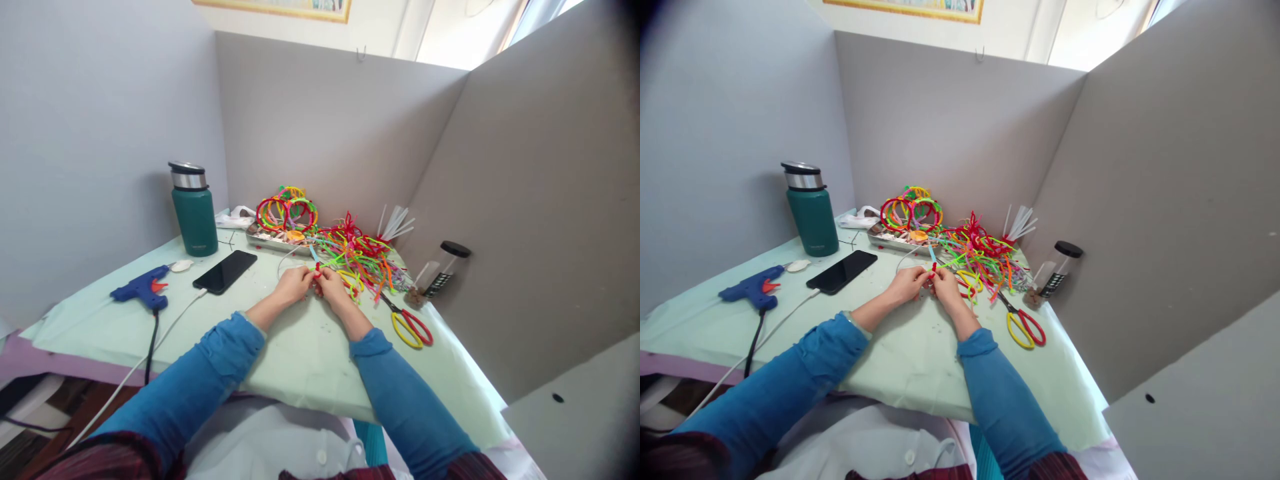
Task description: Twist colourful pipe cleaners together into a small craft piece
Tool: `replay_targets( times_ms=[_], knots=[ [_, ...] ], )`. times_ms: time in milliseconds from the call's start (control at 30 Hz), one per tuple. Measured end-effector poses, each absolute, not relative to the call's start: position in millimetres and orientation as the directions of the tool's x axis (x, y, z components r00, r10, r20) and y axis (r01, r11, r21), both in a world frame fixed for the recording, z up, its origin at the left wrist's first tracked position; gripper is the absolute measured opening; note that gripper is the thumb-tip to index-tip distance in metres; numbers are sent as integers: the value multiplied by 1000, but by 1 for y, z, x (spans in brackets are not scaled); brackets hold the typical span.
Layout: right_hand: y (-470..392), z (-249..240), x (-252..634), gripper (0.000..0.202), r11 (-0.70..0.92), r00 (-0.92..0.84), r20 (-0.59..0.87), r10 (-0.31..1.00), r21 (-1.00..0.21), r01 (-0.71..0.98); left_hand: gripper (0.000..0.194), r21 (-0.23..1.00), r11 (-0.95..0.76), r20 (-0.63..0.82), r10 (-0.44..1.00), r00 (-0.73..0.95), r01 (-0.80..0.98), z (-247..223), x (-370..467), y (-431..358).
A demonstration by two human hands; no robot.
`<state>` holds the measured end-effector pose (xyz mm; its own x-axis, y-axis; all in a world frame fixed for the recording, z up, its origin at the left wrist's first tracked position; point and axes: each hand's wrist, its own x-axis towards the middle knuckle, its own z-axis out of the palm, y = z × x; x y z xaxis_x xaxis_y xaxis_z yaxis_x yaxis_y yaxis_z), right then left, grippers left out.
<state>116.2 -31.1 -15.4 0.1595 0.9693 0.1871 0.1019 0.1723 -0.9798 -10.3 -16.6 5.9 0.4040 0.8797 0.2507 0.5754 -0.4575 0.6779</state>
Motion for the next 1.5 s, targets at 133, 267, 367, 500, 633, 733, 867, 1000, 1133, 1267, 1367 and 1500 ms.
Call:
replay_targets(
  times_ms=[133, 267, 367, 500, 633, 733, 867, 1000, 1133, 1267, 1367, 1500],
  knots=[
    [-32, -15, 116, 21, 173, 159, 186, 970, -980, 95, 40, 685, -456, 253, 880, 401, 569, 5, -10, -16],
    [-30, -17, 117, 21, 181, 153, 192, 970, -980, 81, 38, 689, -462, 268, 878, 396, 558, 5, -11, -14],
    [-30, -17, 118, 26, 210, 132, 215, 968, -976, 53, 34, 702, -470, 284, 874, 395, 535, 5, -11, -13],
    [-30, -15, 119, 31, 243, 130, 246, 961, -969, 41, 29, 735, -462, 276, 873, 403, 496, 5, -11, -13],
    [-30, -16, 120, 32, 251, 129, 255, 958, -967, 52, 29, 756, -436, 251, 882, 399, 489, 7, -11, -16],
    [-30, -17, 120, 33, 250, 126, 254, 959, -967, 49, 29, 732, -452, 274, 881, 387, 510, 10, -11, -17],
    [-28, -18, 119, 33, 242, 122, 245, 962, -969, 41, 28, 681, -477, 313, 876, 368, 556, 11, -11, -15],
    [-28, -18, 119, 33, 244, 123, 247, 961, -969, 44, 26, 638, -501, 353, 865, 356, 585, 9, -11, -12],
    [-29, -19, 120, 32, 259, 110, 265, 958, -964, 65, 25, 605, -520, 380, 854, 354, 603, 7, -11, -11],
    [-28, -20, 120, 31, 262, 112, 270, 956, -962, 83, 23, 589, -513, 372, 858, 355, 625, 6, -11, -11],
    [-27, -21, 120, 31, 269, 119, 283, 952, -956, 115, 22, 575, -515, 373, 857, 356, 636, 5, -11, -10],
    [-26, -20, 120, 29, 275, 116, 291, 950, -952, 133, 22, 553, -528, 389, 848, 361, 645, 4, -12, -10]
  ],
)
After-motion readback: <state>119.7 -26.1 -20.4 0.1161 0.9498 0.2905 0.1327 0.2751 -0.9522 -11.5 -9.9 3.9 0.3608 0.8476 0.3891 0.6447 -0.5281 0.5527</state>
